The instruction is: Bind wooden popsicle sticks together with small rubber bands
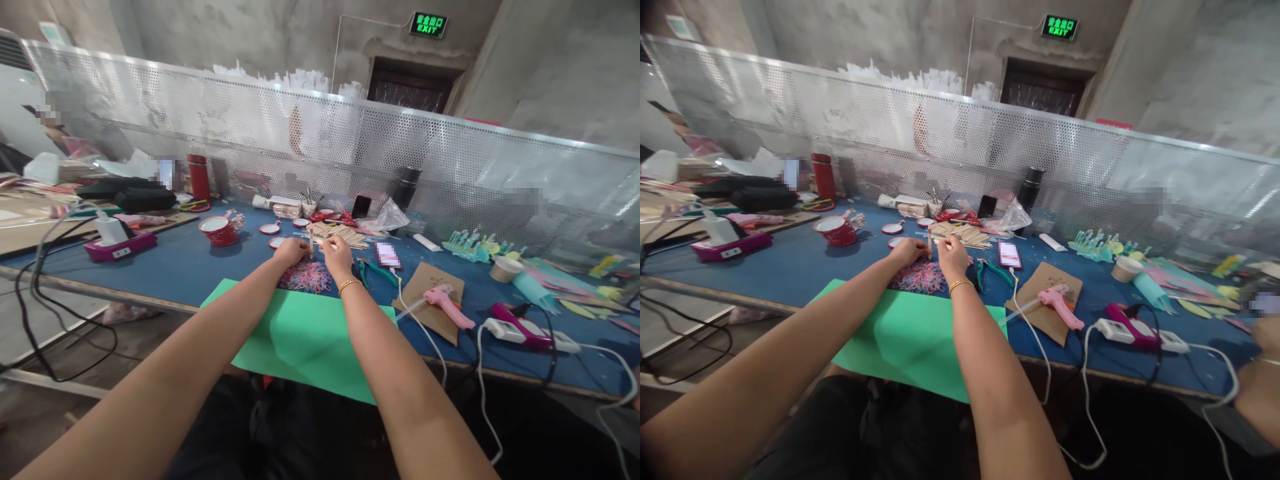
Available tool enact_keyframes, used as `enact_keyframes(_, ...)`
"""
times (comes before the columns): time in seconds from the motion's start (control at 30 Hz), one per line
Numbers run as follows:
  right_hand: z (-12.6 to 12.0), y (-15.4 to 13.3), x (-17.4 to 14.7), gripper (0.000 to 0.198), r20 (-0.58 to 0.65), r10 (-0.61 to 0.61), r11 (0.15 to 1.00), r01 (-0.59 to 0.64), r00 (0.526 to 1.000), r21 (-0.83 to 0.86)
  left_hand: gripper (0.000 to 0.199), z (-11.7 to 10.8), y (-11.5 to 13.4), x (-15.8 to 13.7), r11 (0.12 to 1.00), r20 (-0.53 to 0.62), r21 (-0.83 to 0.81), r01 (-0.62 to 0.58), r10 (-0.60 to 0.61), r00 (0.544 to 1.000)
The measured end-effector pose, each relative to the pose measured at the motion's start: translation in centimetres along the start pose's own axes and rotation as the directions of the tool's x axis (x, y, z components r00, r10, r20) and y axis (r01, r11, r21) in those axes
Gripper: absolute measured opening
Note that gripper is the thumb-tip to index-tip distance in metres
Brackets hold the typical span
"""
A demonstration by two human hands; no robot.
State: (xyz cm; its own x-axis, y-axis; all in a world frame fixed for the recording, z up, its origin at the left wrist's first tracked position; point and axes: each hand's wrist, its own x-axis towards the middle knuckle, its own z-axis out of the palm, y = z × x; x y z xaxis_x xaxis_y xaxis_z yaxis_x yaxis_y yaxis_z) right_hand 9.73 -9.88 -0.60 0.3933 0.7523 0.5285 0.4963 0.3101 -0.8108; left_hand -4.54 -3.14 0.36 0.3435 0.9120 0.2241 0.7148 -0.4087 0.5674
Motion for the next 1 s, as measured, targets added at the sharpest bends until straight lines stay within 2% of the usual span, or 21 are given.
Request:
enact_keyframes(0.17,-0.04,-0.2,-0.07,0.016,0.026,-0.039,0.999,0.038,0.999,0.01,0.029,-0.09,0.24,-0.11,1.0,-0.009,0.005,0.016,-0.016,1.0)
enact_keyframes(0.33,-0.16,-0.32,-0.05,0.016,-0.004,0.005,1.0,-0.005,1.0,0.0,0.028,-0.19,0.42,-0.19,1.0,0.0,-0.006,0.002,-0.002,1.0)
enact_keyframes(0.5,-0.18,-0.42,-0.11,0.016,0.041,-0.054,0.998,0.053,0.998,0.02,0.025,-0.04,0.26,-0.01,1.0,-0.001,-0.009,-0.005,0.005,1.0)
enact_keyframes(0.67,0.0,-0.19,-0.02,0.017,0.012,-0.003,1.0,0.003,1.0,0.012,0.025,-0.02,0.25,0.0,1.0,-0.003,-0.022,-0.001,0.001,1.0)
enact_keyframes(0.83,0.06,-0.19,-0.05,0.015,0.032,-0.044,0.999,0.044,0.999,0.022,0.025,-0.11,0.42,-0.13,1.0,0.004,-0.022,0.007,-0.007,1.0)
enact_keyframes(1.0,-0.12,-0.43,-0.1,0.016,0.004,0.011,1.0,-0.011,1.0,-0.012,0.026,-0.17,0.4,-0.16,1.0,0.004,-0.009,0.0,0.0,1.0)
